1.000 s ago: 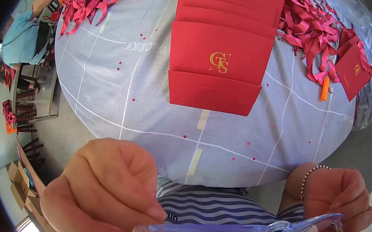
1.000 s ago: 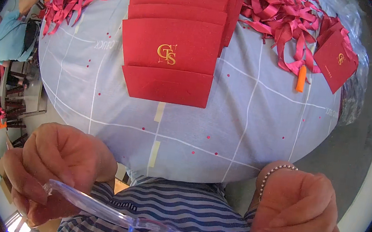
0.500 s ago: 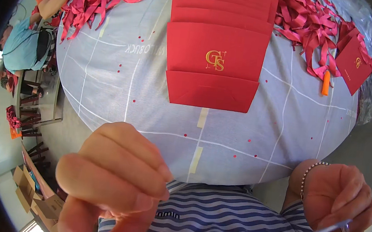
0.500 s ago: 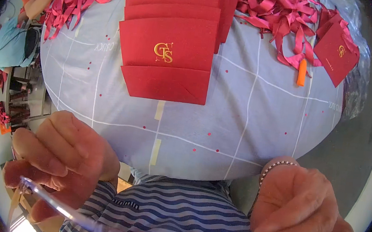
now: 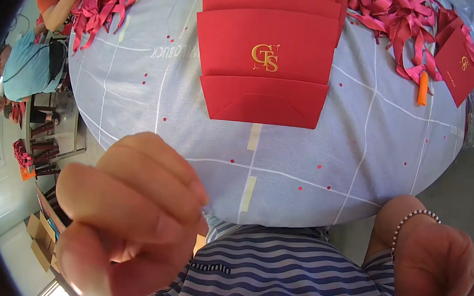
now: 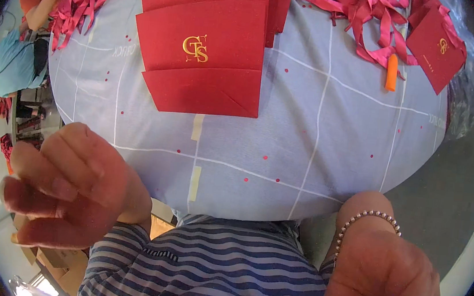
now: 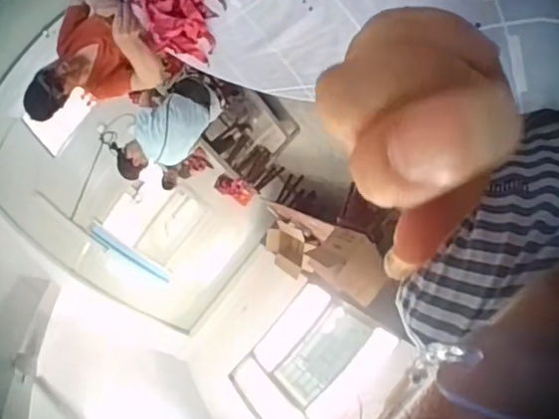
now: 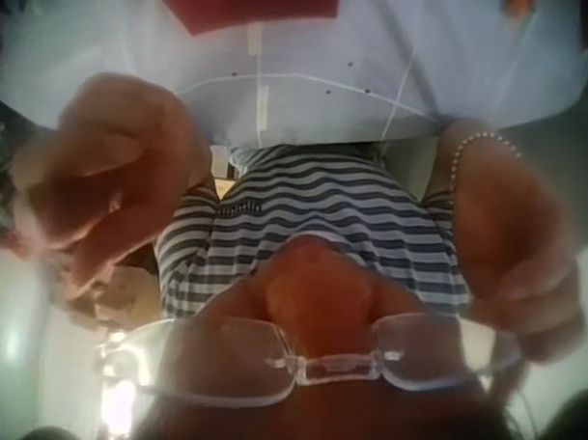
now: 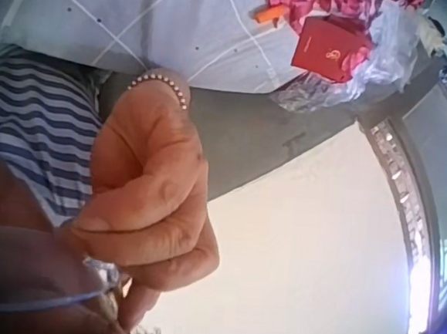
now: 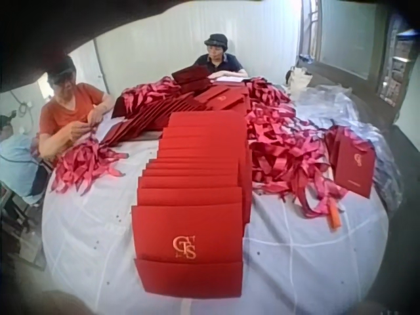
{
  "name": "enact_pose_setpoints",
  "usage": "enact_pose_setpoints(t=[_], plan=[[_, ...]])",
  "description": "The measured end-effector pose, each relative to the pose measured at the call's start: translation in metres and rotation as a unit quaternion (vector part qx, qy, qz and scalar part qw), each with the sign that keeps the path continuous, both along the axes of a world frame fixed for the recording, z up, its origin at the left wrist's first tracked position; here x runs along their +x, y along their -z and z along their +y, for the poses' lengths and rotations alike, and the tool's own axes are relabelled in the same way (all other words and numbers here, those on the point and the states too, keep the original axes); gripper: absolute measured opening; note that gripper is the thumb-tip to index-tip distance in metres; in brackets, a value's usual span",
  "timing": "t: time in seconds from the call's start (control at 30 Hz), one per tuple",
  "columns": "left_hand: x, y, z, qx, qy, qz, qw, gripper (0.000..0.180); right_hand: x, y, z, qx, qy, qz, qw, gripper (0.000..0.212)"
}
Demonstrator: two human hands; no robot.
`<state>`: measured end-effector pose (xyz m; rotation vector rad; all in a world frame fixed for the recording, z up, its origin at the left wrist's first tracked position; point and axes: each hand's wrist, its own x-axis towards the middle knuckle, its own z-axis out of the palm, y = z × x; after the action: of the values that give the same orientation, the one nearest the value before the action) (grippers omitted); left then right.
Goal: The person handles a pair of eyeglasses and assembles gift bags by attaching ribbon handles to red paper bags by hand.
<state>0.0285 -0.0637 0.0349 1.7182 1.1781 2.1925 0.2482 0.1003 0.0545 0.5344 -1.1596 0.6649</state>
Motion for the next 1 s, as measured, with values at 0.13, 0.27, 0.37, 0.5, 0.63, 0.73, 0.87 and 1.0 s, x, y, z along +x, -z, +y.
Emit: enact_pose_setpoints(t=[0.13,0.27,0.37,0.5,0.63,0.73,0.87,1.0], plan=[[0.001,0.01,0.018,0.061,-0.022,-0.039,0.997,0.058,-0.033,-0.003,-0.003,0.063,-0.232,-0.027,0.97,0.023],[0.002,0.008,0.022,-0.112,-0.109,-0.061,0.986,0.061,0.007,0.004,-0.004,-0.102,0.004,-0.134,0.986,0.003],[-0.014,0.004,0.034,-0.138,-0.17,-0.004,0.976,0.03,-0.025,-0.004,0.009,-0.171,0.005,-0.151,0.974,0.027],[-0.038,0.021,0.057,-0.153,-0.3,0.054,0.94,0.021,-0.063,0.025,0.066,-0.191,0.229,-0.435,0.849,0.017],[-0.051,0.034,0.063,-0.26,-0.385,0.182,0.867,0.035,-0.078,0.077,0.12,-0.126,0.277,-0.556,0.773,0.023],[-0.053,0.043,0.066,-0.319,-0.379,0.199,0.845,0.046,-0.085,0.114,0.146,-0.056,0.285,-0.58,0.761,0.034],[-0.055,0.047,0.065,-0.365,-0.318,0.179,0.856,0.05,-0.102,0.116,0.139,-0.047,0.289,-0.623,0.726,0.042],[-0.05,0.037,0.063,-0.397,-0.305,0.148,0.853,0.049,-0.103,0.111,0.132,-0.038,0.324,-0.64,0.696,0.033]])
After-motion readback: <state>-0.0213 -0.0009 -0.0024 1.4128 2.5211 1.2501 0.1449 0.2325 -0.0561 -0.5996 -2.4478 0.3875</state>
